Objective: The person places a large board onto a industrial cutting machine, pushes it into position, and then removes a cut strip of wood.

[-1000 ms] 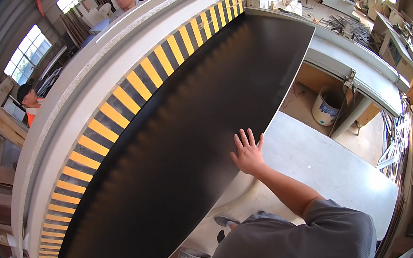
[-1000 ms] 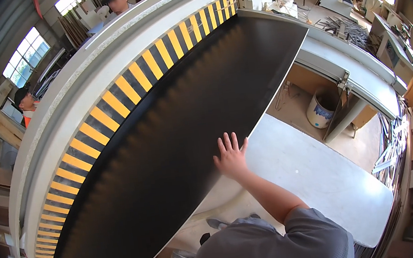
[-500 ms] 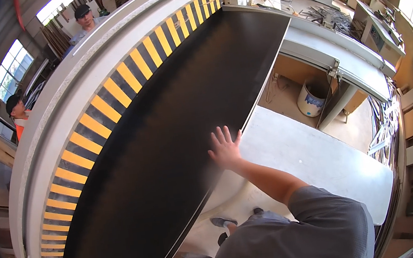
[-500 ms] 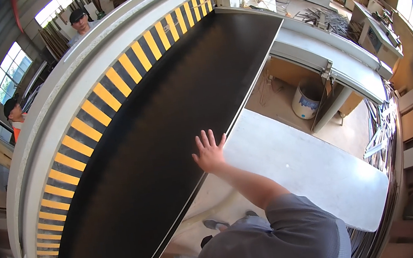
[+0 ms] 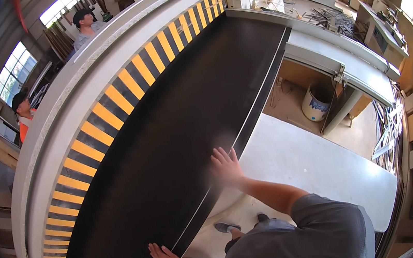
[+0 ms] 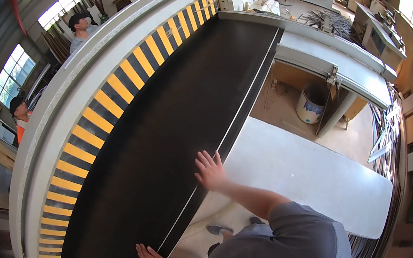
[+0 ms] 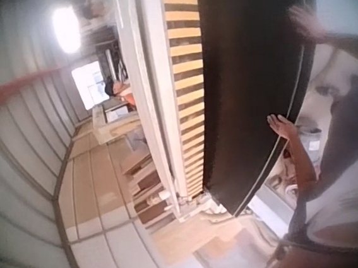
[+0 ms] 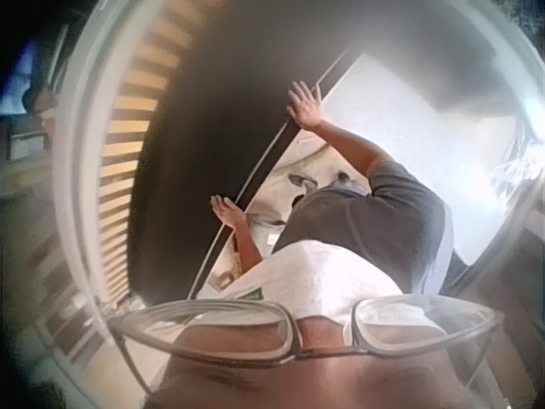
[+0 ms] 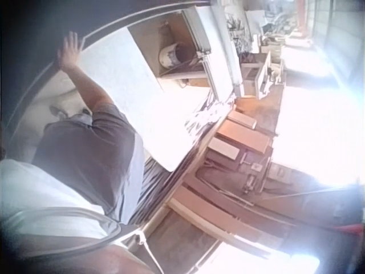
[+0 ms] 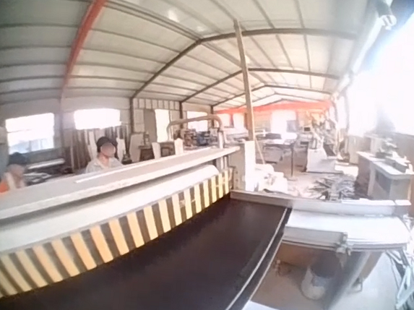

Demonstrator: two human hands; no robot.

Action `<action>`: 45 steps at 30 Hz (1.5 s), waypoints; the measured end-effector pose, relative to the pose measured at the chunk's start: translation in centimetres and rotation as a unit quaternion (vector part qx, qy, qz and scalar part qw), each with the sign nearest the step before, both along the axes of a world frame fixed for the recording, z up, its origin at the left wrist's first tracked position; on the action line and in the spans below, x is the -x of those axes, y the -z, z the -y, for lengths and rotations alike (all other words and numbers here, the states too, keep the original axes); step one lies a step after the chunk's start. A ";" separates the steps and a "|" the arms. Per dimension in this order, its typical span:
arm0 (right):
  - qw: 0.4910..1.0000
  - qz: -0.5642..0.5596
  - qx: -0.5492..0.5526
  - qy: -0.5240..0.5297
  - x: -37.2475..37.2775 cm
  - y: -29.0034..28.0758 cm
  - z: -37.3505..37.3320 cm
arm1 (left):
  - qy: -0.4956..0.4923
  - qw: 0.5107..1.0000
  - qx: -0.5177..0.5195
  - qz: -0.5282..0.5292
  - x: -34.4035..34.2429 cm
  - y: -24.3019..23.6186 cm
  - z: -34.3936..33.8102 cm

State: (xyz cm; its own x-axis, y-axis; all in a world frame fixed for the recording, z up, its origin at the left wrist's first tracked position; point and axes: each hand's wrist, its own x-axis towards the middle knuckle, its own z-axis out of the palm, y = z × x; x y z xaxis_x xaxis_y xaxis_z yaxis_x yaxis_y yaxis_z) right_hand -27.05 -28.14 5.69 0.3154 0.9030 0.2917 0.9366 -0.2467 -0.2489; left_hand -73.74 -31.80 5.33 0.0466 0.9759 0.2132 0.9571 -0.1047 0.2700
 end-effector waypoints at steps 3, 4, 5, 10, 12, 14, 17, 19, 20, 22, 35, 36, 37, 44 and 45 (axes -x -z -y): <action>0.998 -0.056 -0.017 0.014 -0.2 -0.5 -0.6 | -0.011 0.996 -0.025 0.088 -3.2 0.3 -2.4; 0.997 -0.062 -0.030 0.020 0.0 -0.3 -0.8 | -0.024 0.994 0.022 0.103 -2.8 -0.2 -2.8; 0.998 -0.060 -0.030 0.017 0.2 -0.7 -1.1 | -0.027 0.994 0.021 0.105 -3.1 0.1 -2.6; 0.999 -0.046 -0.010 0.027 0.7 -1.9 -1.0 | 0.058 0.997 0.043 -0.038 -9.7 -1.5 1.6; 0.998 -0.044 -0.014 0.031 0.4 -2.0 -2.0 | 0.049 0.997 0.022 -0.054 -10.1 -0.6 0.5; 0.998 -0.058 -0.020 0.025 1.0 -2.0 -2.9 | 0.072 0.993 0.002 -0.093 -8.7 0.0 0.2; 0.998 -0.052 -0.033 0.013 1.6 -2.9 -6.3 | 0.057 0.996 0.001 -0.067 -8.6 0.4 -2.6; 0.998 -0.056 -0.040 0.007 1.8 -2.4 -9.1 | 0.058 0.996 -0.005 -0.064 -7.9 0.9 -5.3; 0.997 -0.061 -0.056 0.009 1.9 -2.1 -10.8 | 0.070 0.995 -0.016 -0.068 -8.1 0.6 -7.1; 0.994 -0.072 -0.081 0.004 2.7 -2.0 -14.2 | 0.087 0.993 -0.033 -0.074 -7.4 0.1 -10.3; 0.998 -0.046 -0.028 -0.012 -0.3 -1.5 -12.9 | 0.025 0.998 -0.011 -0.051 -4.1 -0.7 -34.3; 0.993 -0.101 -0.041 0.054 -1.4 -1.0 -6.6 | 0.019 0.999 0.005 -0.051 -4.1 -0.8 -36.2; 0.989 -0.096 -0.016 0.109 -2.9 0.0 -0.2 | 0.025 0.999 0.000 -0.048 -4.7 -0.8 -38.2; 0.863 -0.011 0.058 0.502 5.1 -4.1 38.0 | -0.099 0.991 0.024 -0.090 -6.6 -2.1 -47.5; 0.818 -0.045 0.043 0.572 7.5 -3.4 43.5 | -0.102 0.991 0.000 -0.085 -8.9 -2.6 -46.3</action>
